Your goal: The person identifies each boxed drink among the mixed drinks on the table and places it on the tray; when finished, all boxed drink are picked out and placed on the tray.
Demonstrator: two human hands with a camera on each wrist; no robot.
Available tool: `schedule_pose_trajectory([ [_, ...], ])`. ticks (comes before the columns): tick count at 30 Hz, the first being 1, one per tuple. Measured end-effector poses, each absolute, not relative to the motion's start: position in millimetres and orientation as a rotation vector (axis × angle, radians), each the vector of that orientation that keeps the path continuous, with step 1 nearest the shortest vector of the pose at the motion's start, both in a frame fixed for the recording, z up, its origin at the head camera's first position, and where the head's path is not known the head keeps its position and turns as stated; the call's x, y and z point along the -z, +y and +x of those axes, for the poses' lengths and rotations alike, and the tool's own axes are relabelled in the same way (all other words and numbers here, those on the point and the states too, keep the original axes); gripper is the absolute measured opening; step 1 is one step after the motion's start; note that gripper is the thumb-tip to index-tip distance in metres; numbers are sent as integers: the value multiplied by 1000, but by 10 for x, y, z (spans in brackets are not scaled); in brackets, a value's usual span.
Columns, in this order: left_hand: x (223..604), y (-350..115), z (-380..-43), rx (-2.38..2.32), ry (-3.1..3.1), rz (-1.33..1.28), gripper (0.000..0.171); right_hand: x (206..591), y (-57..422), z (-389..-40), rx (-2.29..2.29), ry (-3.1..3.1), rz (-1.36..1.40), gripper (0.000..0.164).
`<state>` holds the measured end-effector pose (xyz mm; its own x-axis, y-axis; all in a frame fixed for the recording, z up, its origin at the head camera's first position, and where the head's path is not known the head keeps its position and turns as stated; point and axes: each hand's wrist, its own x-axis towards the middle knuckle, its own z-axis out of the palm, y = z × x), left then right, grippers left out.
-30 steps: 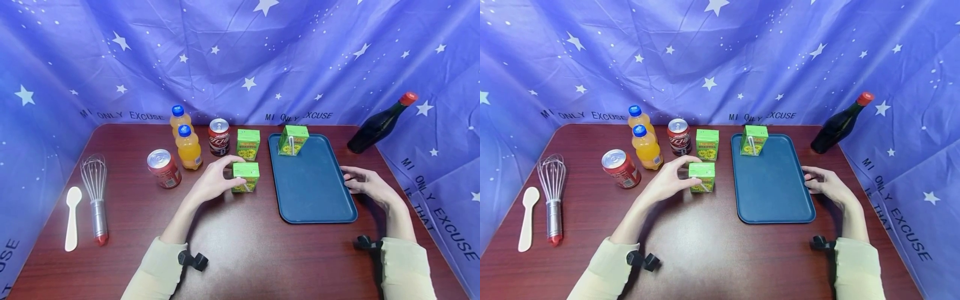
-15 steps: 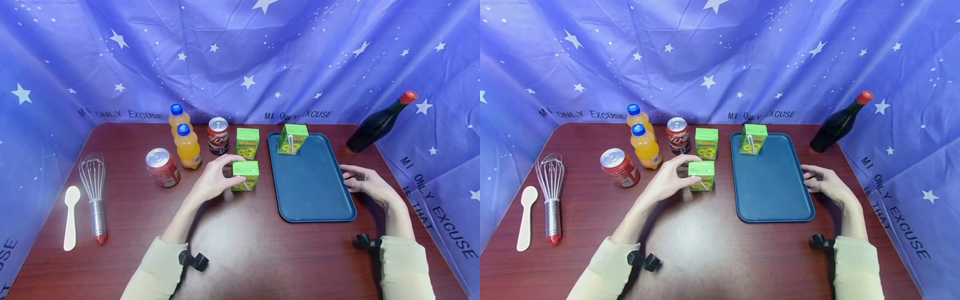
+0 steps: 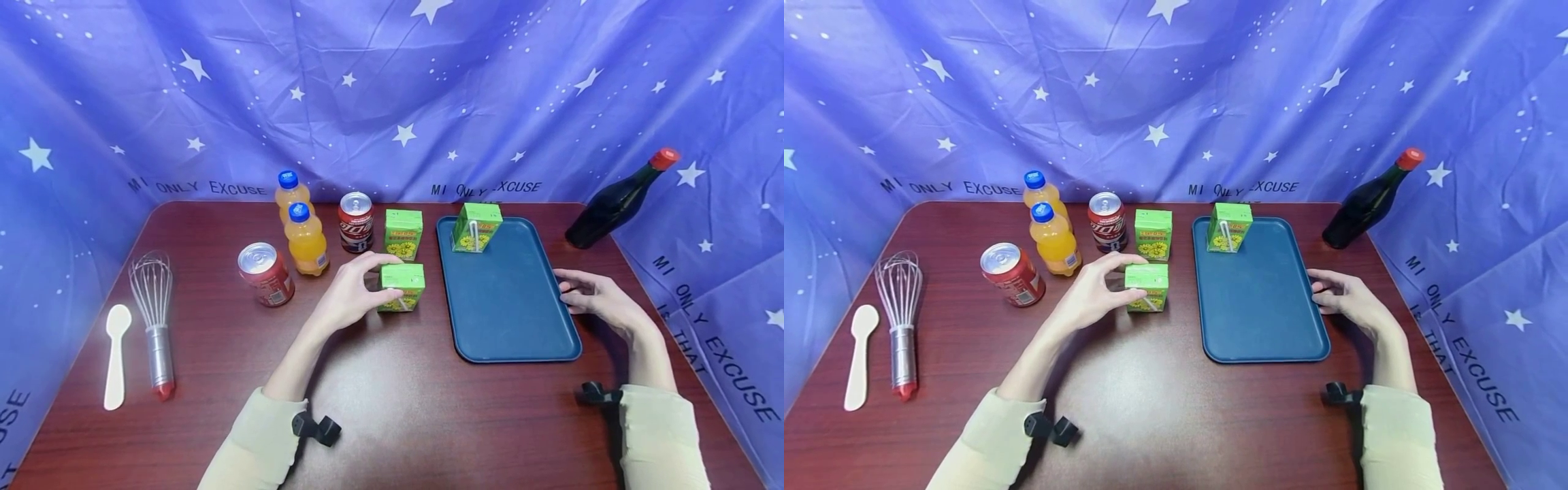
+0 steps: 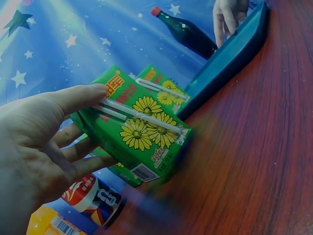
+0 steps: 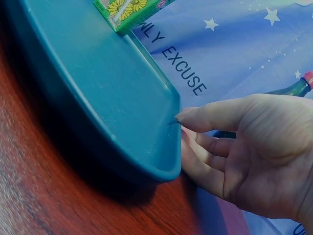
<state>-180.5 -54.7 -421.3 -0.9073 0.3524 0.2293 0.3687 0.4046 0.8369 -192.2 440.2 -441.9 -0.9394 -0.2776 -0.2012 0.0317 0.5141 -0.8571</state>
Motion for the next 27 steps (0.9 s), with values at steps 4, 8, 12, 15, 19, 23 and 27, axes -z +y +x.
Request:
schedule_pose_trajectory([
  [4,4199,-535,-1799,1604,-2597,-668,44,4420,4399,-1923,1394,2440,-206,56],
  [8,4163,-508,-1799,1655,-2586,-661,43,4423,4396,-1928,1368,2454,-184,57],
  [12,4086,-445,-1800,1672,-2576,-659,43,4414,4406,-1923,1344,2463,-165,58],
  [15,4006,-378,-1802,1690,-2558,-663,43,4409,4413,-1919,1343,2462,-156,59],
  [19,3913,-291,-1803,1740,-2523,-679,42,4414,4412,-1921,1351,2455,-157,59],
  [23,3837,-217,-1816,1670,-2523,-691,41,4414,4407,-1923,1357,2459,-167,58],
  [27,3766,-150,-1825,1592,-2544,-697,41,4417,4407,-1922,1364,2457,-168,58],
])
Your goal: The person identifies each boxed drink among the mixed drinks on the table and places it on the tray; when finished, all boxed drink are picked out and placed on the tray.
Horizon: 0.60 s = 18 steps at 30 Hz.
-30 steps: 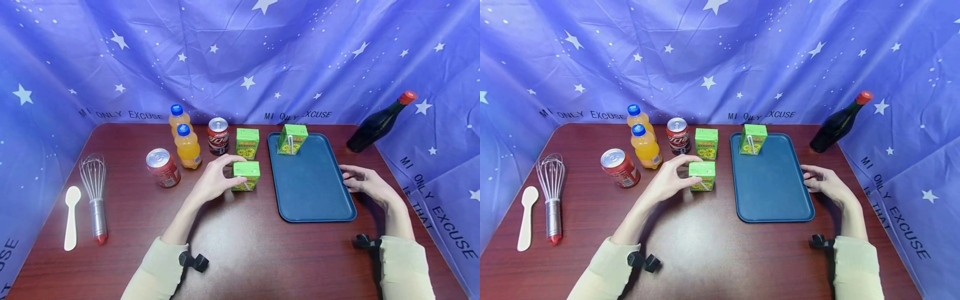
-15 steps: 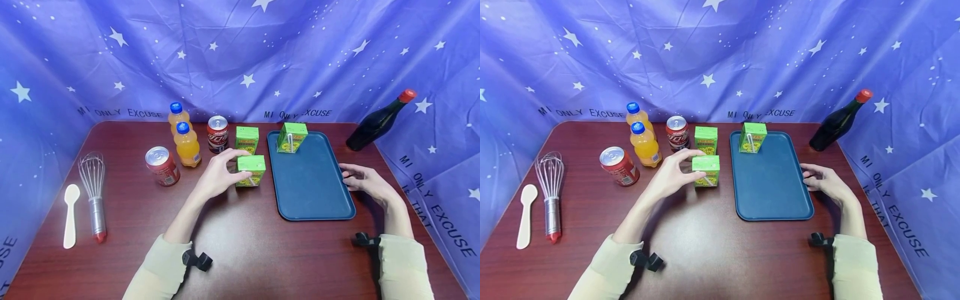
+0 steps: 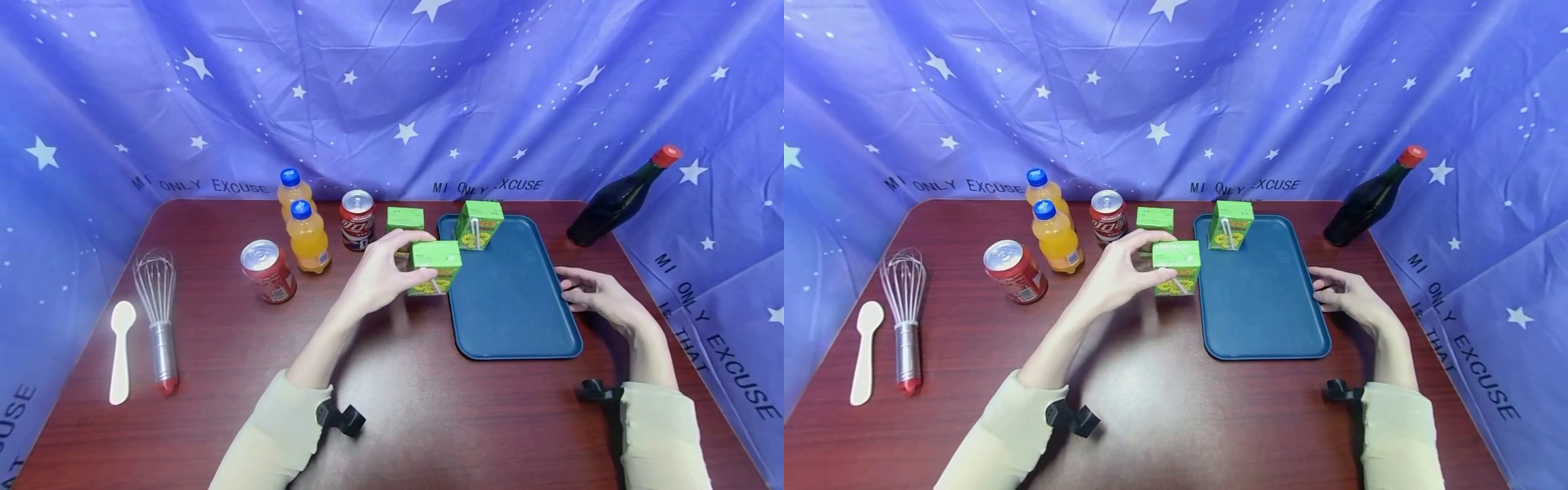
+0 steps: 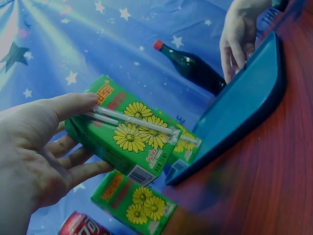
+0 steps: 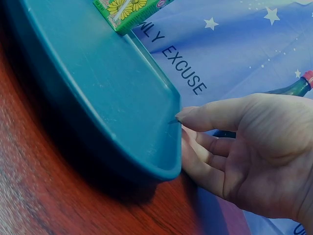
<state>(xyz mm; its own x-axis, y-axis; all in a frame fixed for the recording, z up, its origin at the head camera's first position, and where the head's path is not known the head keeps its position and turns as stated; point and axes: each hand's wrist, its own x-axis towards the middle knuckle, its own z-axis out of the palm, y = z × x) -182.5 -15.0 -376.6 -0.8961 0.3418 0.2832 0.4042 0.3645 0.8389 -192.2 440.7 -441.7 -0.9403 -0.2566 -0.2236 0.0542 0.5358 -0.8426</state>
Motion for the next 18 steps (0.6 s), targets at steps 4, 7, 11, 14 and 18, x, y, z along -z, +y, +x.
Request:
schedule_pose_trajectory([
  [4,3708,-70,-1843,1600,-2534,-710,42,4423,4411,-1925,1394,2438,-170,58],
  [7,3665,5,-1868,1610,-2516,-736,42,4427,4430,-1919,1423,2427,-184,55],
  [11,3621,99,-1899,1605,-2518,-757,42,4435,4441,-1915,1439,2418,-201,53],
  [14,3606,161,-1920,1586,-2533,-760,43,4437,4427,-1920,1424,2424,-198,55],
  [18,3596,232,-1946,1572,-2542,-771,44,4429,4404,-1925,1397,2442,-198,57],
])
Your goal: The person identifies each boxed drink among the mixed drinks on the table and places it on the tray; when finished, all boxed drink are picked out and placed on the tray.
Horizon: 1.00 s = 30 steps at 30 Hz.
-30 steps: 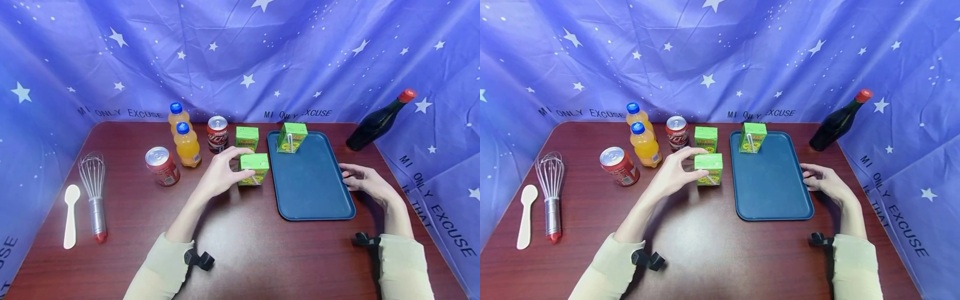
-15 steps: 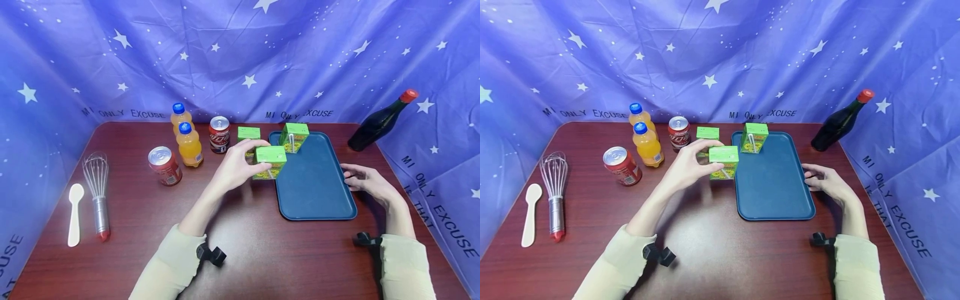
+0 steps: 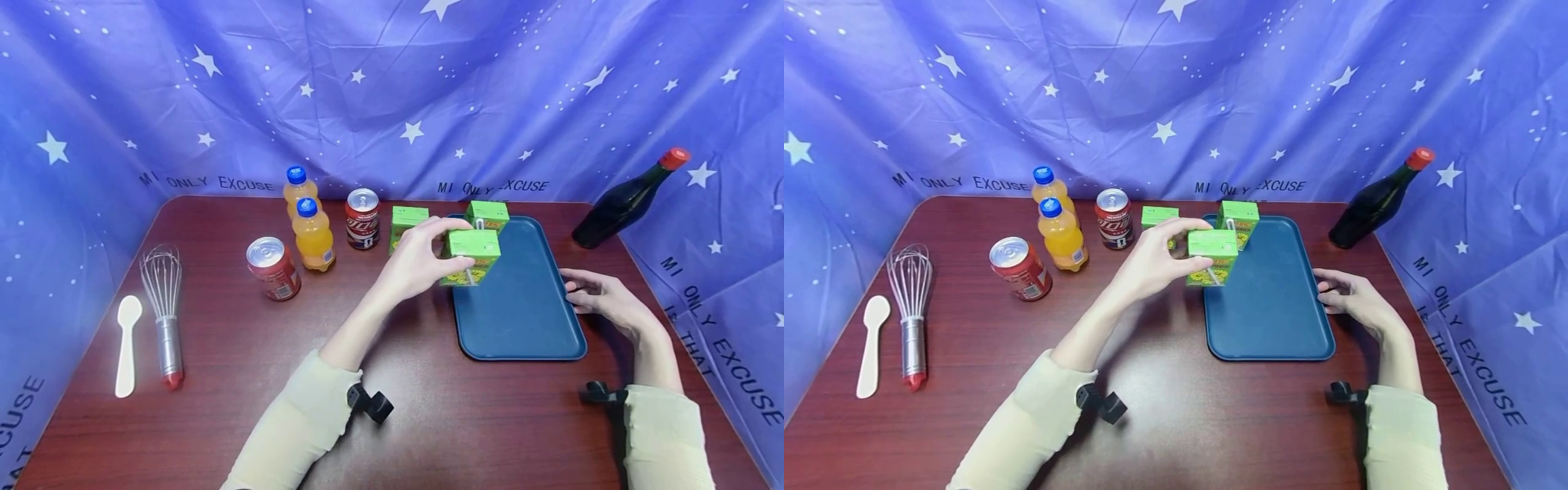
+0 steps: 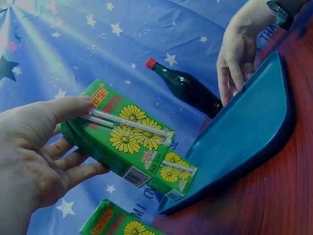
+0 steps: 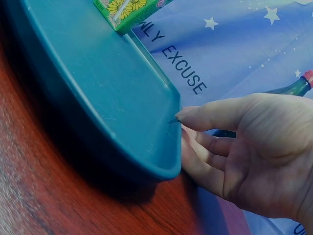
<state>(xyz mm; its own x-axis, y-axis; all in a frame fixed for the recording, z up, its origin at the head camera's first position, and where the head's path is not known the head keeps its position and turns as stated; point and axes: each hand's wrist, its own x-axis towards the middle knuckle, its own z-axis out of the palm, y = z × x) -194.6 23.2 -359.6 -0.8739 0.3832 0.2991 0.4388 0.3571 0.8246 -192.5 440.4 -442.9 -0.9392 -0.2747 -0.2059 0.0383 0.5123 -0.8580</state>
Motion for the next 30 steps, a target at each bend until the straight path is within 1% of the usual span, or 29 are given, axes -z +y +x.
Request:
schedule_pose_trajectory([
  [14,3691,427,-2069,1650,-2564,-769,48,4448,4425,-1933,1404,2433,-204,56],
  [30,3872,720,-2251,1648,-2622,-698,45,4435,4438,-1944,1383,2435,-190,55],
])
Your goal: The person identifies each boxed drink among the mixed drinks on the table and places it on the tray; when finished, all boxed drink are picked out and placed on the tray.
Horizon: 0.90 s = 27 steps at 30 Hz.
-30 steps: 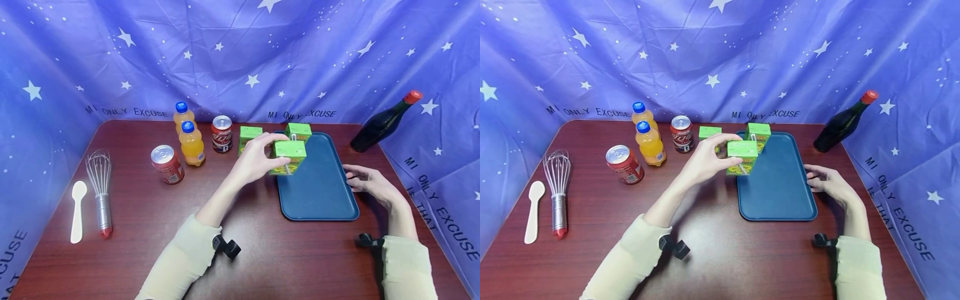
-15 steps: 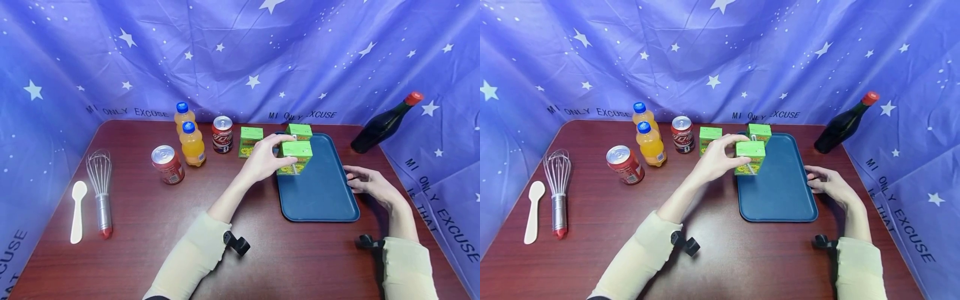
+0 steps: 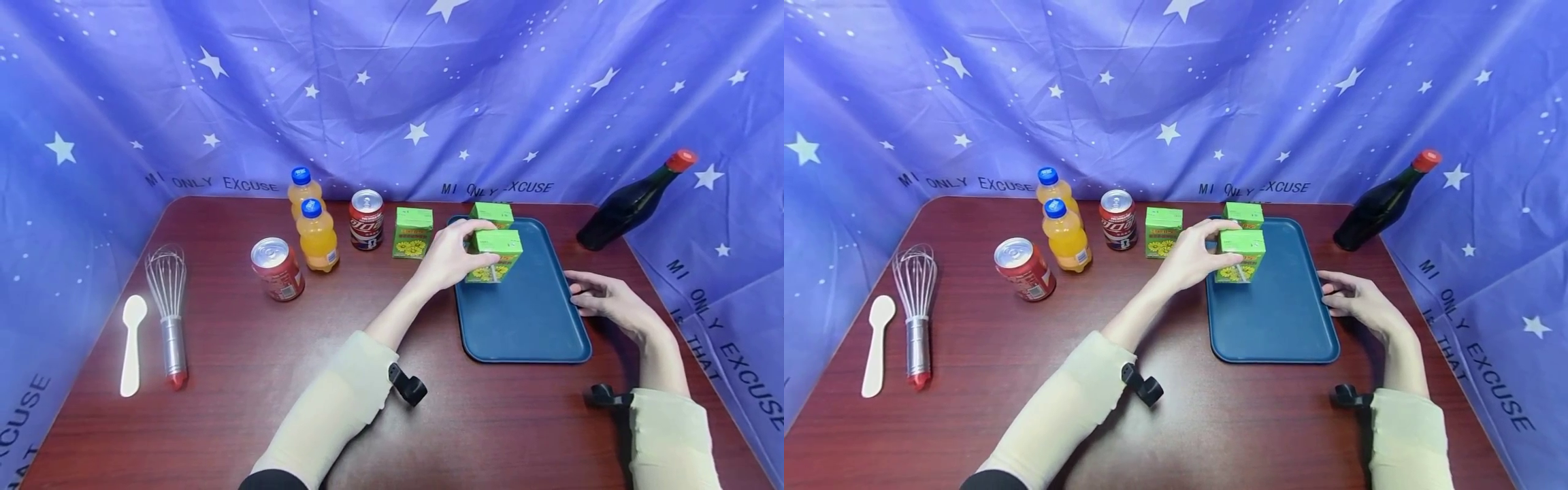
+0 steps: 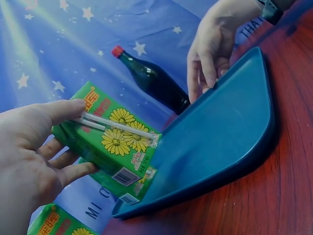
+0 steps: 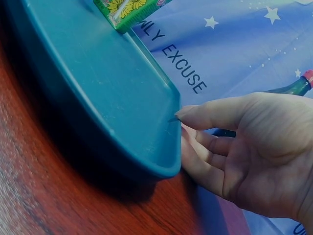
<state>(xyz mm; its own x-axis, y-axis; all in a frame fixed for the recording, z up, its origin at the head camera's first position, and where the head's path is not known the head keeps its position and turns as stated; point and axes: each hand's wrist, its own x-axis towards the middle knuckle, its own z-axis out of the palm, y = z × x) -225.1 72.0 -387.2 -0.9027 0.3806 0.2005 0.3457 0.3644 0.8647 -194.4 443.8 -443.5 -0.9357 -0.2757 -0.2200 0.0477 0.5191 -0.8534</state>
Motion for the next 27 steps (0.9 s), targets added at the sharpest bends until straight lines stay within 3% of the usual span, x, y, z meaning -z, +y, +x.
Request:
schedule_pose_trajectory([
  [27,4074,874,-2431,-1536,2523,659,43,4445,4446,-1946,1370,2445,-201,54],
])
